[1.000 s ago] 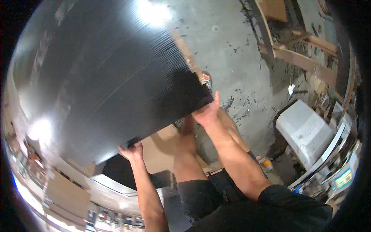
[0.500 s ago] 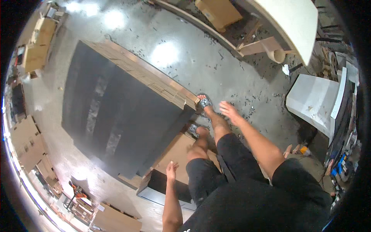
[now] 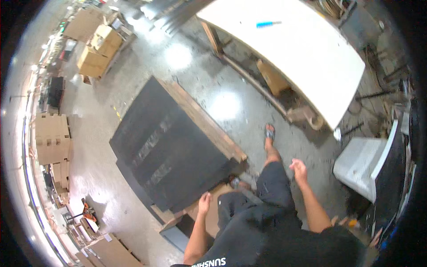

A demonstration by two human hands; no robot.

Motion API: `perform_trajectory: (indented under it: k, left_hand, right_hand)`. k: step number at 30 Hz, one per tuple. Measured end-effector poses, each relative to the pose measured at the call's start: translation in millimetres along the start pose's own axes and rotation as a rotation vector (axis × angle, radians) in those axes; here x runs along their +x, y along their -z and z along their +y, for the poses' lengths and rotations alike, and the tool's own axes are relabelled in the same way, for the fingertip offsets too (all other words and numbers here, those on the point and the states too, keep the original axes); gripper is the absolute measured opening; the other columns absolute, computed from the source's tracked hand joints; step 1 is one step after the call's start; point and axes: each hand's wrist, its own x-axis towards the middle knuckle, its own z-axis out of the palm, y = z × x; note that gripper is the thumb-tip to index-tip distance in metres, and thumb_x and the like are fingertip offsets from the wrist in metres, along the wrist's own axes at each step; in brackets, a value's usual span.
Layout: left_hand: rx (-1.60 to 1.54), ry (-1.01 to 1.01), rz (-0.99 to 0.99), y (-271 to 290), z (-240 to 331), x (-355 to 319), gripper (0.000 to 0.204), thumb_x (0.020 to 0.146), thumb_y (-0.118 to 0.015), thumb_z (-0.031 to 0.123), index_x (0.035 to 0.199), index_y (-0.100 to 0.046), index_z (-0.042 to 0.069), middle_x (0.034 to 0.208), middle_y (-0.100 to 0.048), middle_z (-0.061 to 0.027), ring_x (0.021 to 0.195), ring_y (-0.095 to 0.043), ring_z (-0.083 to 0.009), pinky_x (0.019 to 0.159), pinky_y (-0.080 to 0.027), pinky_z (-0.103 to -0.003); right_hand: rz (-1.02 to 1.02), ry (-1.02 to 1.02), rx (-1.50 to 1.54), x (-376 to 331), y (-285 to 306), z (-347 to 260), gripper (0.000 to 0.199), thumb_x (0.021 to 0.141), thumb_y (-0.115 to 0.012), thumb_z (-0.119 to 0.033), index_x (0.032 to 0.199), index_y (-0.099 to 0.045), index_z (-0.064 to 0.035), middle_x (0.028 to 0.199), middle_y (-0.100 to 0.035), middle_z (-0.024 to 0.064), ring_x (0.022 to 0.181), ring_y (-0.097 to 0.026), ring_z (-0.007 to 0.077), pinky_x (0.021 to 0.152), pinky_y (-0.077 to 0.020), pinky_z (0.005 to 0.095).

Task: The person gathers wooden panels, stacks them together, and trims their edges using a utility knife. The person places the trimmed panels onto a stack and gathers another set of panels to trim.

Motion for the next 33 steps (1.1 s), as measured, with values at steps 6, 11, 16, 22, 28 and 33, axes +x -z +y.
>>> perform_trajectory:
  k: [6, 11, 16, 22, 28, 33]
  left_hand:
    - [0.172, 0.092, -0.009, -58, 66, 32, 0.048, 0.109, -0.069, 0.038, 0.135, -0.068, -0.002, 0.112, -0.076, -0.0062, 0.096, -0.072, -0.0178, 0.092, -0.059, -0.035]
    - [0.123, 0.046, -0.181, -130, 251, 93, 0.066, 0.107, -0.07, 0.044, 0.153, -0.057, -0.003, 0.127, -0.075, -0.0146, 0.114, -0.072, -0.0237, 0.097, -0.056, -0.037]
    - [0.039, -0.272, -0.112, -152, 419, 133, 0.065, 0.106, -0.071, 0.045, 0.153, -0.059, 0.001, 0.135, -0.074, -0.0199, 0.126, -0.071, -0.0253, 0.108, -0.053, -0.037]
    - [0.389, -0.297, -0.154, -122, 537, 164, 0.062, 0.108, -0.069, 0.041, 0.155, -0.057, 0.003, 0.133, -0.074, -0.0204, 0.123, -0.072, -0.0278, 0.104, -0.057, -0.04]
    - [0.517, -0.689, 0.067, -59, 654, 320, 0.059, 0.099, -0.077, 0.038, 0.144, -0.065, 0.002, 0.138, -0.071, -0.0219, 0.133, -0.064, -0.0402, 0.113, -0.049, -0.048]
    - [0.659, -1.074, 0.336, 13, 850, 520, 0.065, 0.094, -0.081, 0.037, 0.145, -0.061, 0.0, 0.141, -0.066, -0.0267, 0.133, -0.061, -0.0443, 0.115, -0.045, -0.053]
  right_hand:
    - [-0.234, -0.034, 0.086, 89, -31, -122, 0.033, 0.109, -0.068, -0.015, 0.136, -0.065, 0.0033, 0.104, -0.076, 0.0061, 0.099, -0.071, 0.0145, 0.095, -0.0555, 0.0297]
    - [-0.171, 0.023, 0.051, 184, -7, -208, 0.035, 0.11, -0.066, -0.015, 0.138, -0.063, 0.0053, 0.109, -0.077, 0.0115, 0.103, -0.072, 0.0169, 0.097, -0.0559, 0.0312]
    - [-0.151, 0.116, 0.241, 276, -9, -256, 0.034, 0.11, -0.065, -0.016, 0.136, -0.064, 0.0053, 0.111, -0.077, 0.0125, 0.102, -0.072, 0.0184, 0.096, -0.057, 0.0335]
    - [-0.253, 0.053, 0.309, 356, -97, -324, 0.04, 0.111, -0.064, -0.024, 0.141, -0.062, 0.0027, 0.12, -0.075, 0.0139, 0.108, -0.072, 0.0203, 0.099, -0.0571, 0.0355]
    - [-0.488, -0.006, 0.314, 439, -222, -444, 0.053, 0.112, -0.063, -0.033, 0.152, -0.054, -0.0003, 0.142, -0.068, 0.0152, 0.119, -0.07, 0.0221, 0.107, -0.0542, 0.0384]
    - [-0.36, -0.103, 0.462, 564, -339, -510, 0.057, 0.112, -0.064, -0.035, 0.156, -0.05, -0.0008, 0.148, -0.064, 0.0151, 0.127, -0.066, 0.0243, 0.11, -0.0518, 0.0408]
